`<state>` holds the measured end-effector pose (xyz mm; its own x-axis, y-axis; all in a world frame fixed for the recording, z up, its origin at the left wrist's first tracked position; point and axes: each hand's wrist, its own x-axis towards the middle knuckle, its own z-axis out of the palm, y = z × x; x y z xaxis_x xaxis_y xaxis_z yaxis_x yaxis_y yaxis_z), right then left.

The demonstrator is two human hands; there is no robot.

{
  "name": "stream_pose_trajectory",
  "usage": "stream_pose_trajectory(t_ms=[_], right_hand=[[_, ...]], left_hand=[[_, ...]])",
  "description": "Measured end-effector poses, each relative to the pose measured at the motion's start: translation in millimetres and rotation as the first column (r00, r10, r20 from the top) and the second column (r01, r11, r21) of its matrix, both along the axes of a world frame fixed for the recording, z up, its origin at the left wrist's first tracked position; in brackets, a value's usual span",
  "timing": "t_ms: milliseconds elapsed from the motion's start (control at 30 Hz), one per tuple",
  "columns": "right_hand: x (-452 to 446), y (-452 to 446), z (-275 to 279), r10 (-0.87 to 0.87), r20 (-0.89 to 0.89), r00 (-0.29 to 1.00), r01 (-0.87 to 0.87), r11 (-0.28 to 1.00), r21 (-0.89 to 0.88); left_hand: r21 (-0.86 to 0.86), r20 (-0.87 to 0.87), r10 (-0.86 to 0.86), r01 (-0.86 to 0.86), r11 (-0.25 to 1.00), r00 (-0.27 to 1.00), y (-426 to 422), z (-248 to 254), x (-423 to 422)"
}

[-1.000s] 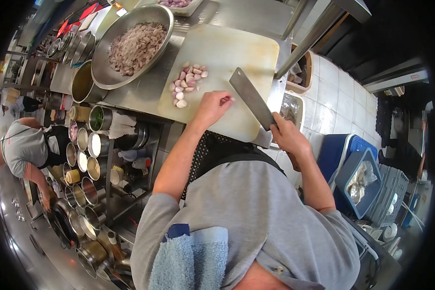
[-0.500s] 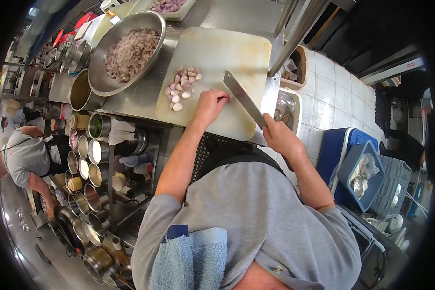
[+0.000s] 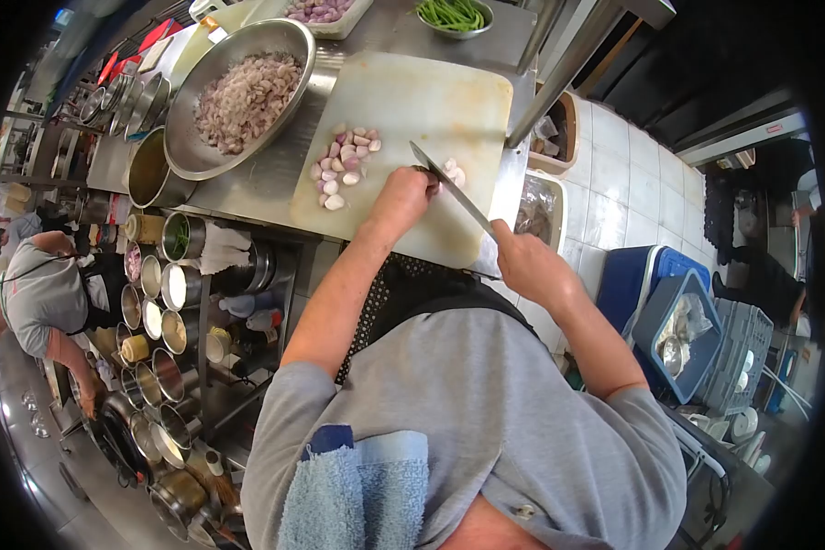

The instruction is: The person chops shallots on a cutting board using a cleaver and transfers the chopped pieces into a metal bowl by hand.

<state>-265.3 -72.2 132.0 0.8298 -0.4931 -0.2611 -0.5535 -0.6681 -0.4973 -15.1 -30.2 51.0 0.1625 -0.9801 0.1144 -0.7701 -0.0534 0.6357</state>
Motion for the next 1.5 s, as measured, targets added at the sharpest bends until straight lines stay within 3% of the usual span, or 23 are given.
stream_pose_trajectory(t_ms=[100, 267, 667, 933, 1133, 1167, 1233, 1267, 1300, 1333, 1367, 1433, 1500], right_hand=[[10.4, -3.9, -19.9, 0.001, -0.018, 1.0, -0.001, 1.0, -0.018], [8.8, -5.3, -7.6, -0.014, 0.004, 1.0, 0.014, 1.0, -0.01], [10.3, -5.6, -18.5, -0.009, 0.064, 0.998, 0.008, 1.0, 0.008], [7.6, -5.5, -9.0, -0.035, 0.089, 0.995, 0.031, 0.999, 0.041], [11.3, -10.4, -19.4, -0.074, 0.012, 0.997, 0.073, 0.996, 0.05], [9.9, -13.8, -13.9, -0.14, -0.065, 0.988, 0.148, 0.981, 0.122], [9.1, -15.2, -12.0, -0.165, -0.031, 0.986, 0.168, 0.979, 0.119], [7.2, -16.8, -19.5, -0.141, 0.076, 0.987, 0.132, 0.985, 0.111], [10.0, -16.2, -14.6, -0.124, 0.036, 0.992, 0.119, 0.988, 0.103], [6.2, -20.4, -27.8, -0.14, 0.107, 0.984, 0.119, 0.977, 0.176], [-7.8, -42.4, -64.2, 0.055, 0.277, 0.959, -0.061, 0.998, 0.013], [1.1, -41.5, -36.7, -0.204, -0.032, 0.978, 0.197, 0.876, 0.439], [-6.4, -52.8, -57.1, -0.19, 0.127, 0.974, 0.109, 0.874, 0.474]], left_hand=[[-0.05, -0.047, 0.0, -0.003, 0.999, 0.999, 0.2, -2.4, -2.8], [-0.02, -0.031, 0.004, -0.004, 1.0, 1.0, 3.8, 2.7, -2.6], [-0.14, -0.117, 0.016, -0.033, 0.99, 0.993, 5.9, -11.7, -2.3], [-0.099, -0.102, 0.069, -0.079, 0.992, 0.992, 7.2, -10.3, -3.9], [-0.087, 0.011, 0.041, -0.04, 0.995, 0.999, 4.7, -27.4, -3.1], [-0.05, 0.008, 0.076, -0.076, 0.996, 0.997, 2.2, -33.8, -8.6], [-0.122, -0.081, 0.109, -0.119, 0.985, 0.991, 1.0, -44.7, -16.6], [-0.187, -0.145, 0.105, -0.131, 0.974, 0.984, -1.4, -46.5, -19.6], [-0.261, -0.099, 0.117, -0.139, 0.955, 0.988, -3.7, -50.9, -22.4], [-0.369, -0.079, 0.123, -0.144, 0.918, 0.989, -6.1, -59.7, -23.7], [-0.4, -0.092, 0.09, -0.119, 0.909, 0.992, -11.4, -70.3, -21.7], [-0.397, -0.114, 0.082, -0.121, 0.91, 0.99, -12.8, -73.0, -26.9], [-0.389, -0.07, 0.056, -0.079, 0.918, 0.996, -13.6, -63.7, -24.9]])
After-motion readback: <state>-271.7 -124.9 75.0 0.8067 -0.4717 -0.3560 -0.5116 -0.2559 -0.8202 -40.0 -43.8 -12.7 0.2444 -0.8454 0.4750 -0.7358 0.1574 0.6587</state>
